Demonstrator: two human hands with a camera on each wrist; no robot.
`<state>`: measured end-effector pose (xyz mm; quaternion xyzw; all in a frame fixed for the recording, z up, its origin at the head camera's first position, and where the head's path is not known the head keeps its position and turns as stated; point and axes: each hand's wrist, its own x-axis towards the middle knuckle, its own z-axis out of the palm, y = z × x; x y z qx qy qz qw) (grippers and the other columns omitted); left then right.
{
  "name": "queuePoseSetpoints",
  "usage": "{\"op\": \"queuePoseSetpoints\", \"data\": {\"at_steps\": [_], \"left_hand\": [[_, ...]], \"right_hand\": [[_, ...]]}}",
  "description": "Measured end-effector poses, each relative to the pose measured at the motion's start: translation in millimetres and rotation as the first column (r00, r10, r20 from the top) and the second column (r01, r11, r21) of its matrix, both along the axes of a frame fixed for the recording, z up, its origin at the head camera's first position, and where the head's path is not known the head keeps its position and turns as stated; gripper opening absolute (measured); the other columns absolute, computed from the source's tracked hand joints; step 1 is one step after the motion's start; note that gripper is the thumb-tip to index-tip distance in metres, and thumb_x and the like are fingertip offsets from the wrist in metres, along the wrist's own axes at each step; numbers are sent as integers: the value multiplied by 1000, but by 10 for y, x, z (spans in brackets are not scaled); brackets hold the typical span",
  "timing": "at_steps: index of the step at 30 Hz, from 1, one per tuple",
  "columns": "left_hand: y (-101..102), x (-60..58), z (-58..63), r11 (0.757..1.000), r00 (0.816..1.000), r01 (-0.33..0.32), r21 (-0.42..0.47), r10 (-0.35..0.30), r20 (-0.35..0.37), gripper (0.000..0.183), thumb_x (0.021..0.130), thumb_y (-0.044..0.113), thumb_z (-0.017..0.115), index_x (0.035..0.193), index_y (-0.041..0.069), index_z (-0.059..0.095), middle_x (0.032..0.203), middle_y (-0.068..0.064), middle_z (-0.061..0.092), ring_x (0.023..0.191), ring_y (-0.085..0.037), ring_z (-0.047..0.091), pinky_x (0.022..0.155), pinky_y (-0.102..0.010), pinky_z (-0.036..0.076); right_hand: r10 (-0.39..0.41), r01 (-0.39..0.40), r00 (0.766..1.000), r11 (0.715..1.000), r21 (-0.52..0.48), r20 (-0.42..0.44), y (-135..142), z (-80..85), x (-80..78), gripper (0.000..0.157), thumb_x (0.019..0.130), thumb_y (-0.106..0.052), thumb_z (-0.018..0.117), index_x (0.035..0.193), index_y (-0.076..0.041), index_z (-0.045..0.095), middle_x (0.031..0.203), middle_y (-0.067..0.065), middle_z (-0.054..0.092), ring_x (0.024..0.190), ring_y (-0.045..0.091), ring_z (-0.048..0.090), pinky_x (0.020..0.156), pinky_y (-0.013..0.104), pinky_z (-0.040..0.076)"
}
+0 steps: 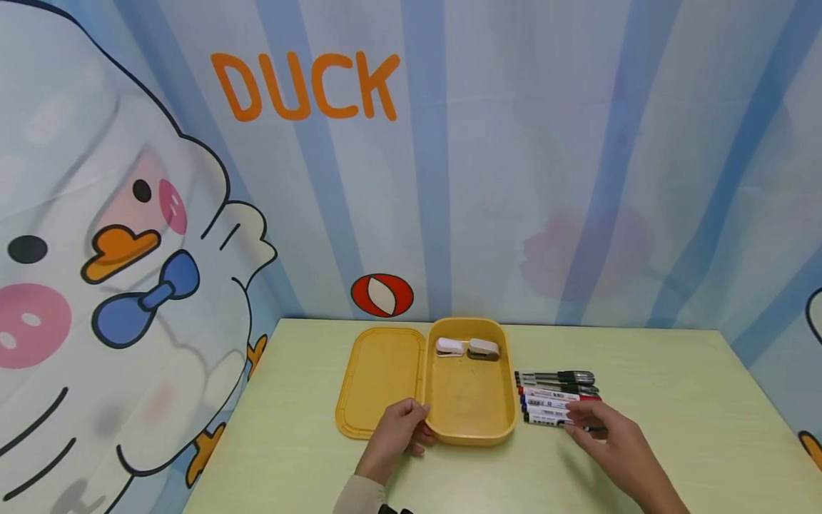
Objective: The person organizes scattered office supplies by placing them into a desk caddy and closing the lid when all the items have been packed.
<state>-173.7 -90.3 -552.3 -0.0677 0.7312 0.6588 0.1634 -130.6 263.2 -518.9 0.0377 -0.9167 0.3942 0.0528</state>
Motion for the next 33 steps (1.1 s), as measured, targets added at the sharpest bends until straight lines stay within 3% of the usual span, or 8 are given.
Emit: {"op": "queuePoseSetpoints", "data": {"at_steps": [8, 15, 19, 22, 27, 33], "left_hand": [[9, 4, 4, 1000, 1000, -5, 1, 5, 0, 29, 105, 29, 56, 85, 8, 61, 77, -3, 70, 71, -18, 73, 52, -26, 52], [20, 41, 67, 1000, 1000, -21, 0, 21, 23, 32, 104, 31, 57, 88, 5, 65, 76, -3, 71, 68, -15, 72, 51, -24, 53], [3, 52, 83, 999, 997, -28, 21, 26, 72, 36, 104, 34, 56, 96, 1, 69, 78, -4, 73, 70, -15, 73, 53, -25, 56], [-35, 61, 90, 995, 990, -41, 95, 28, 138, 38, 103, 36, 57, 104, 0, 70, 83, -6, 74, 73, -16, 74, 59, -30, 60], [-128, 90, 83, 955, 972, -61, 290, -9, 233, 38, 101, 37, 59, 108, 1, 67, 92, -8, 76, 84, -23, 76, 75, -41, 62], [-217, 125, 56, 892, 961, -54, 449, -76, 266, 32, 101, 37, 57, 106, 6, 66, 97, -8, 77, 93, -26, 76, 83, -47, 61]], "right_hand": [[-18, 19, 998, 1000, -4, 57, 15, -12, 15, 32, 91, -12, 76, 121, -5, 68, 110, 8, 74, 93, 18, 71, 76, 23, 57], [-33, 31, 995, 999, 25, 91, 54, -31, 30, 36, 91, -13, 76, 124, -4, 67, 113, 9, 73, 97, 22, 71, 75, 28, 58], [-30, 29, 997, 999, 22, 74, 69, -34, 37, 35, 91, -13, 76, 124, -4, 67, 112, 9, 73, 97, 21, 71, 74, 26, 57], [-30, 29, 998, 999, 14, 63, 68, -29, 35, 34, 91, -12, 75, 123, -5, 67, 112, 9, 73, 96, 21, 71, 74, 25, 57], [-30, 29, 995, 1000, 10, 99, 67, -12, 26, 35, 93, -13, 73, 124, -2, 65, 114, 13, 72, 97, 24, 71, 76, 32, 60], [-40, 38, 996, 999, 26, 82, 80, -14, 31, 34, 92, -13, 75, 123, -3, 66, 111, 11, 73, 95, 22, 70, 77, 34, 60]]}}
